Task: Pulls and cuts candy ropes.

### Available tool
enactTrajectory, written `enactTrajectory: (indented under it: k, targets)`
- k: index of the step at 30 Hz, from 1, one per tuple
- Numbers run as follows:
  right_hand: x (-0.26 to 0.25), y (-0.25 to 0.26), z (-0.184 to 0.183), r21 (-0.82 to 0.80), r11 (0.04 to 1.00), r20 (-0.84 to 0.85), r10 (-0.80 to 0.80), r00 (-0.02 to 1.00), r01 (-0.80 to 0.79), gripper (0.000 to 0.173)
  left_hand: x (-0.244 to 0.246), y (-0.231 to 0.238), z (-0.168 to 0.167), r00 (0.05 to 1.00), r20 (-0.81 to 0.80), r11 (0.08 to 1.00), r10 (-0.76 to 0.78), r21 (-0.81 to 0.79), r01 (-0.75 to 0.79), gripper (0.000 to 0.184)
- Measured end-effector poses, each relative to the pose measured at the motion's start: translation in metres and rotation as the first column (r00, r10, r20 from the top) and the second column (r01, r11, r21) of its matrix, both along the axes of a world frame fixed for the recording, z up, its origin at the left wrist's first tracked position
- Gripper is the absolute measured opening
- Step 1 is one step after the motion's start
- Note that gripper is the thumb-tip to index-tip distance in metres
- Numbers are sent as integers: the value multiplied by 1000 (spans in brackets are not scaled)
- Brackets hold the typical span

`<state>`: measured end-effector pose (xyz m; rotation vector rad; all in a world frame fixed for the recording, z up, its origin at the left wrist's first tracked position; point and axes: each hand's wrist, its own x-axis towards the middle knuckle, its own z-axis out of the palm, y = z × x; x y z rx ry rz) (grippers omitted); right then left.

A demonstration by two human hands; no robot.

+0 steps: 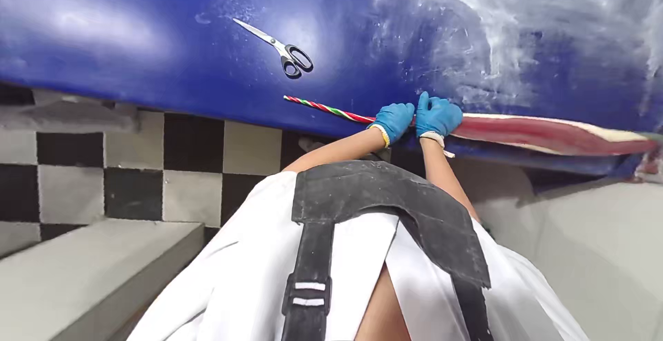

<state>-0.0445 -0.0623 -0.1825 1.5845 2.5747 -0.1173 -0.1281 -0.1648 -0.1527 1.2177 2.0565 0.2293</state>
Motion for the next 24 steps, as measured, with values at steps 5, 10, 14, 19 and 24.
enactTrajectory:
  k: [5,10,14,19,24]
  targets:
    - [0,0,-6,103,994,-79,-34,996,43,68,-33,-18,-1,974,186,983,-130,-103,151,37]
    - [2,0,-15,122,989,-107,-73,992,86,67,-55,-36,-8,927,291,955,-235,-107,276,37]
    - [0,3,-18,128,985,-108,-106,988,120,67,-74,-57,-7,882,391,942,-261,-94,321,41]
    - [-4,2,-19,115,982,-84,-143,986,152,70,-117,-111,9,824,504,943,-261,-50,329,47]
    - [-7,1,-21,99,973,-61,-203,977,209,74,-160,-185,22,833,503,957,-229,-40,287,53]
